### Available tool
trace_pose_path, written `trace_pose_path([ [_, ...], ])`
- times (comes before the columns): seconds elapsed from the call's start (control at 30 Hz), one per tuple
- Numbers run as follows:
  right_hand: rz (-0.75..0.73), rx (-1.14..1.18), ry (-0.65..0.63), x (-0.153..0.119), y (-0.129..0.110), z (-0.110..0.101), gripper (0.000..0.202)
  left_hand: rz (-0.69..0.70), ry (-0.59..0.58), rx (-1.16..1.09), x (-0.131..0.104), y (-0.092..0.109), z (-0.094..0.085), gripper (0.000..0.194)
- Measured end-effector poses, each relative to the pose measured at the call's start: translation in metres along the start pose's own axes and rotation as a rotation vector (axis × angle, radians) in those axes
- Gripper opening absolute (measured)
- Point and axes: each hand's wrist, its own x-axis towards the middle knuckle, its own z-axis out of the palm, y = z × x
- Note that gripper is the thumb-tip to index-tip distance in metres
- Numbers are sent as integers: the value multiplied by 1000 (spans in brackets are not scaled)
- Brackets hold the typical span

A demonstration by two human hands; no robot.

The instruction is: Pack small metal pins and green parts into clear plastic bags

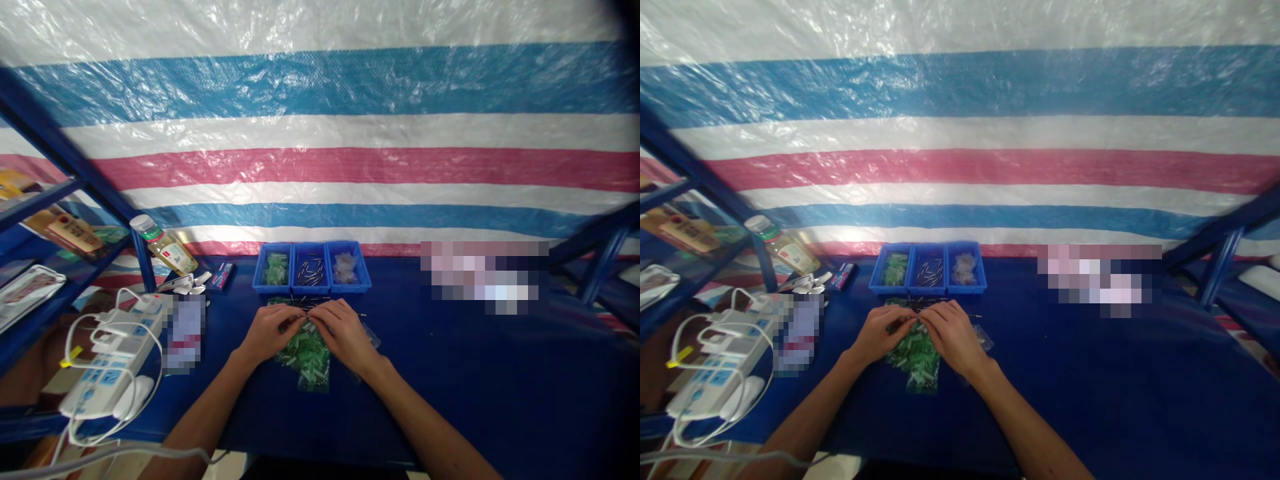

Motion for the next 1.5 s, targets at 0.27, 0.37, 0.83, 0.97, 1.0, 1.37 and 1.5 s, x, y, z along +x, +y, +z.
trace_pose_path([
  [0.27, 1, -11, 13, 0, -2, 0, 15, -4, 10, 7, 1, 2, -2, 15],
  [0.37, 7, -27, -6, 1, -3, -1, 16, -3, -4, 17, 0, 1, -1, 15],
  [0.83, 41, -31, -19, 1, -2, 0, 17, -11, -12, 18, 0, 1, -2, 17],
  [0.97, 45, -28, -29, 2, -3, -1, 17, -24, -28, 12, -1, 0, -2, 16],
  [1.0, 45, -25, -28, 2, -2, -2, 16, -25, -29, 9, -1, -1, -2, 16],
  [1.37, 32, -28, 5, 0, 4, 3, 12, -11, -11, 19, 0, 0, -5, 16],
  [1.5, 39, -24, -18, 1, 2, 0, 14, -4, -4, 9, 0, 0, -4, 17],
])
